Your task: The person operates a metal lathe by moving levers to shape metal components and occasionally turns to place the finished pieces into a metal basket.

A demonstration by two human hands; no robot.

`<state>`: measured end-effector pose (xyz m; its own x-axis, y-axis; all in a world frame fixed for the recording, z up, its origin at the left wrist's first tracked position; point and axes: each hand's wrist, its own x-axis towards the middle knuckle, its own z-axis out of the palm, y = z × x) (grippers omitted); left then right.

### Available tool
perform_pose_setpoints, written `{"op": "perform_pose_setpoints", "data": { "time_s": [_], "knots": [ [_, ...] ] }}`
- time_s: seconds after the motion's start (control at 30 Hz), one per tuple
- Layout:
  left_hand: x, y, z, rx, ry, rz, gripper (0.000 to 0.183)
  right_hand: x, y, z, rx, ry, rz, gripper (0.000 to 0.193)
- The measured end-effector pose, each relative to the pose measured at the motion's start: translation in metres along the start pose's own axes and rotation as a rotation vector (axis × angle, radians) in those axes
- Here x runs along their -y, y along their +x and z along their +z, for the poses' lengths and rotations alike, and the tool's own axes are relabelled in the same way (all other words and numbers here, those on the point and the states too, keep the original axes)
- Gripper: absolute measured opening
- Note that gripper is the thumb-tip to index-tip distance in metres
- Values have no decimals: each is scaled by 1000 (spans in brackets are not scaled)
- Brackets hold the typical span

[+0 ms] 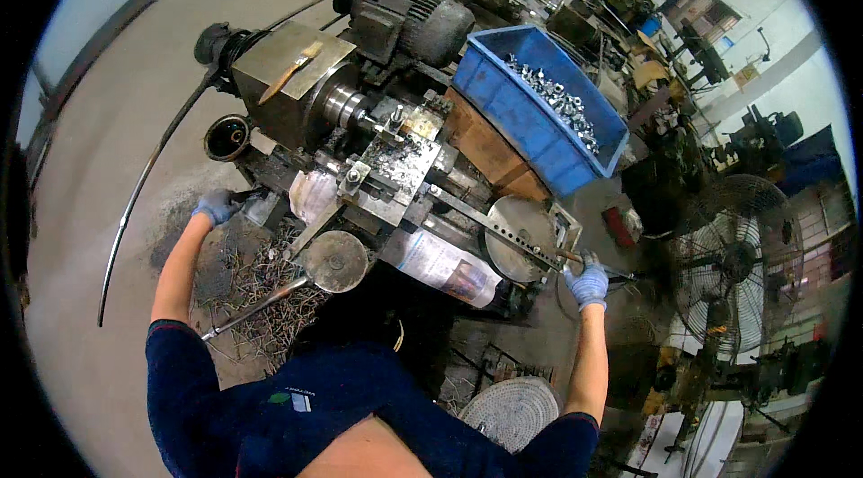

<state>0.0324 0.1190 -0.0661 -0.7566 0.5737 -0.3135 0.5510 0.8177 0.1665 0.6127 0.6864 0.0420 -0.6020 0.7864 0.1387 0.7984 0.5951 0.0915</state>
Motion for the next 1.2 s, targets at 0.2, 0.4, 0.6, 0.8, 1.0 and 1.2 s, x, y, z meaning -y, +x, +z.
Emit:
{"op": "perform_pose_setpoints", "data": {
  "time_s": [0.2,0.4,0.6,0.8,1.0,1.2],
  "knots": [
    [5,-93,-14,56,-194,90,40,-23,36,19,268,-154,137,56],
    [-76,-179,-35,312,-435,277,49,-92,3,47,277,-187,407,49],
    [-118,-186,9,230,-26,280,28,-119,-111,49,283,-118,567,46],
    [-119,-185,17,136,-116,291,22,-75,-209,71,137,-14,641,47],
    [-120,-185,21,86,-53,285,23,-33,-223,46,130,55,706,50],
    [-131,-189,9,117,-105,309,23,-24,-229,44,119,91,723,49]
  ]
}}
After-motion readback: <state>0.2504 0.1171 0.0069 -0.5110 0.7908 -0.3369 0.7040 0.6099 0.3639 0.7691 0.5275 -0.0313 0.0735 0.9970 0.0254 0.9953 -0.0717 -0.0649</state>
